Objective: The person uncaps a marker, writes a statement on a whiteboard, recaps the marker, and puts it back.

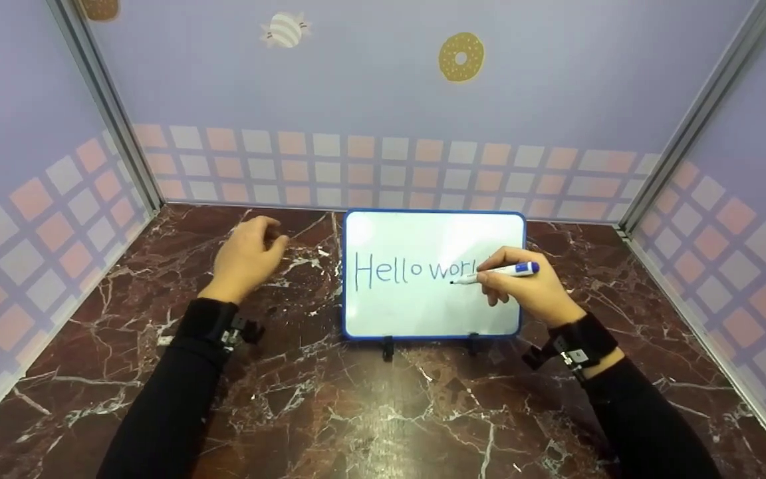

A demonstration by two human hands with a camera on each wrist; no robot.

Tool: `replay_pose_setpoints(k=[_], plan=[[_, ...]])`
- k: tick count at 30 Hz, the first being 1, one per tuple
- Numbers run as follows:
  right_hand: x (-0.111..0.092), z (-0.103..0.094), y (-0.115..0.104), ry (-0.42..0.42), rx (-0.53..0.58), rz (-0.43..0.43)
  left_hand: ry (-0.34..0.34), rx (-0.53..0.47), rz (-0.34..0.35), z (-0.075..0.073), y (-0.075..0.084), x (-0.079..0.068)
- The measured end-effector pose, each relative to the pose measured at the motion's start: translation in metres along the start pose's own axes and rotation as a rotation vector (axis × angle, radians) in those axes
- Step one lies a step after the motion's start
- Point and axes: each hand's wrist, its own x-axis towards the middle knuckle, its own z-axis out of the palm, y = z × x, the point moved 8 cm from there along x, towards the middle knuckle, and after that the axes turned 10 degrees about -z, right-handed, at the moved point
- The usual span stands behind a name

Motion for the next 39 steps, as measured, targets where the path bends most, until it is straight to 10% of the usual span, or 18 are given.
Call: replay_pose_setpoints(k=[11, 24, 39], plan=[[0.0, 0.017, 0.0, -0.052, 0.051, 0.008, -0.098, 0.189, -0.145, -0.001, -0.047, 0.0], [-0.002, 0.025, -0.004, -0.071, 0.136, -0.009, -0.373, 0.3, -0.199, 0.018, -0.057, -0.014], [-0.001, 0.028, -0.01, -0.064, 0.235, -0.04, -0.341, 0.27, -0.161, 0.021, -0.066, -0.006]])
